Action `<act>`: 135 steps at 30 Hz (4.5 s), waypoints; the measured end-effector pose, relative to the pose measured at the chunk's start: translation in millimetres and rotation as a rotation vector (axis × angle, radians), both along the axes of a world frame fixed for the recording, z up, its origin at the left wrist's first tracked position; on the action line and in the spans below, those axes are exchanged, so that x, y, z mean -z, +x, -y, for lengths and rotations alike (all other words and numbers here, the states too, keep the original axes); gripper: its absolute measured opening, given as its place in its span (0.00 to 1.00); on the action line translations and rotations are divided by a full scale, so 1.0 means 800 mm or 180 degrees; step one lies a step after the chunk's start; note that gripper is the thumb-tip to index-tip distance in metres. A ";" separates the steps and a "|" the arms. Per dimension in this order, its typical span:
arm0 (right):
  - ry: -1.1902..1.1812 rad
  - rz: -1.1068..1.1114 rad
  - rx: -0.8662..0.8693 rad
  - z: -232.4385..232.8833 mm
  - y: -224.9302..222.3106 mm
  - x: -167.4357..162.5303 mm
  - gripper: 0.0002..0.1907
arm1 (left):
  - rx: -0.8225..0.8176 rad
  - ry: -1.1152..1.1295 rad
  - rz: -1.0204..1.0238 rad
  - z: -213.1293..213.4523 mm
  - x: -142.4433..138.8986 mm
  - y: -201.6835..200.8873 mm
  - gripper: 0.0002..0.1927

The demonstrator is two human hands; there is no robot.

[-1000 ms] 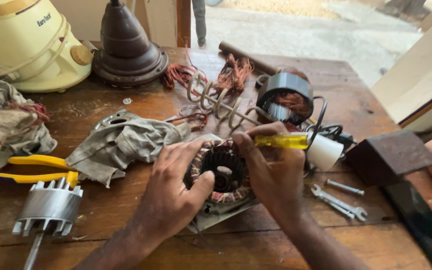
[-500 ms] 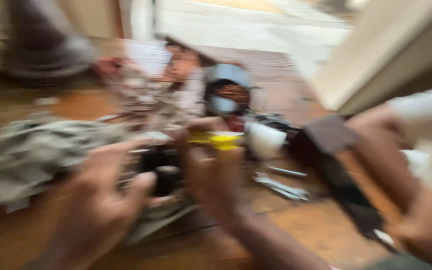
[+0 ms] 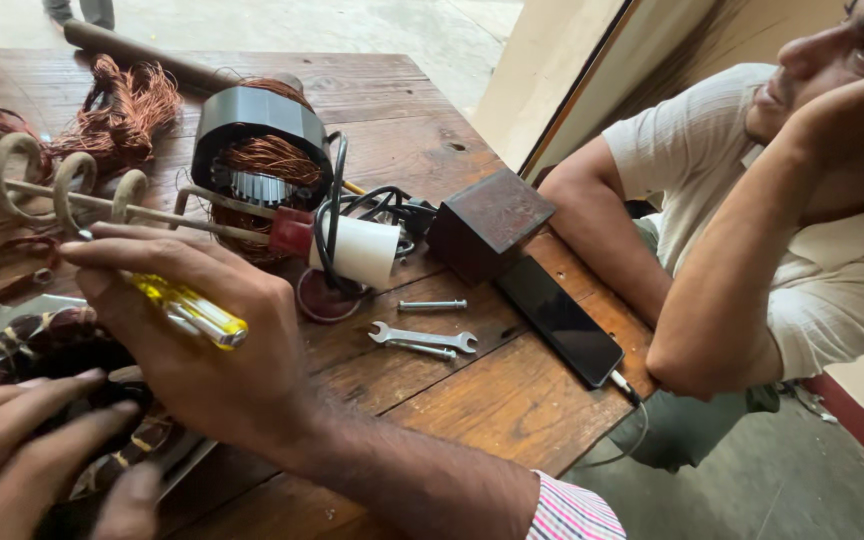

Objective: The person uses a yellow-handled screwdriver to adjust and secure copper windings inside a motor stator. They rotate the stator and repeatedly insert the tool into the winding slots to push and align the coils.

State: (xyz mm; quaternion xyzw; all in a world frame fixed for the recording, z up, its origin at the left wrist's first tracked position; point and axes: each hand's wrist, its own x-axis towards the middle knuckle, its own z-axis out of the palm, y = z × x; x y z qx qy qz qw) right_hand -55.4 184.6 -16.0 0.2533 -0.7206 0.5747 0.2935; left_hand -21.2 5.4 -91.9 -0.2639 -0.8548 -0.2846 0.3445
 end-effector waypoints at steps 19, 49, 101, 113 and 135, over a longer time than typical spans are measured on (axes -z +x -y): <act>0.0034 0.0086 0.0335 0.023 0.001 -0.034 0.09 | -0.0380 0.0482 0.0856 0.004 -0.092 0.020 0.61; -0.0767 0.1514 -0.0017 0.017 -0.022 -0.032 0.11 | 0.0278 0.0282 0.0521 0.027 -0.086 0.022 0.66; -0.3147 0.0111 0.3122 -0.307 -0.105 -0.047 0.27 | -0.1107 -0.0626 0.2467 0.101 -0.068 -0.063 0.24; -0.3740 0.0131 0.1385 -0.277 -0.115 -0.058 0.23 | -0.1177 -0.1003 0.2288 0.111 -0.050 -0.077 0.25; 0.0923 -0.0211 -0.0099 -0.015 -0.008 -0.034 0.13 | 0.0319 -0.0406 -0.0050 0.023 -0.095 -0.011 0.37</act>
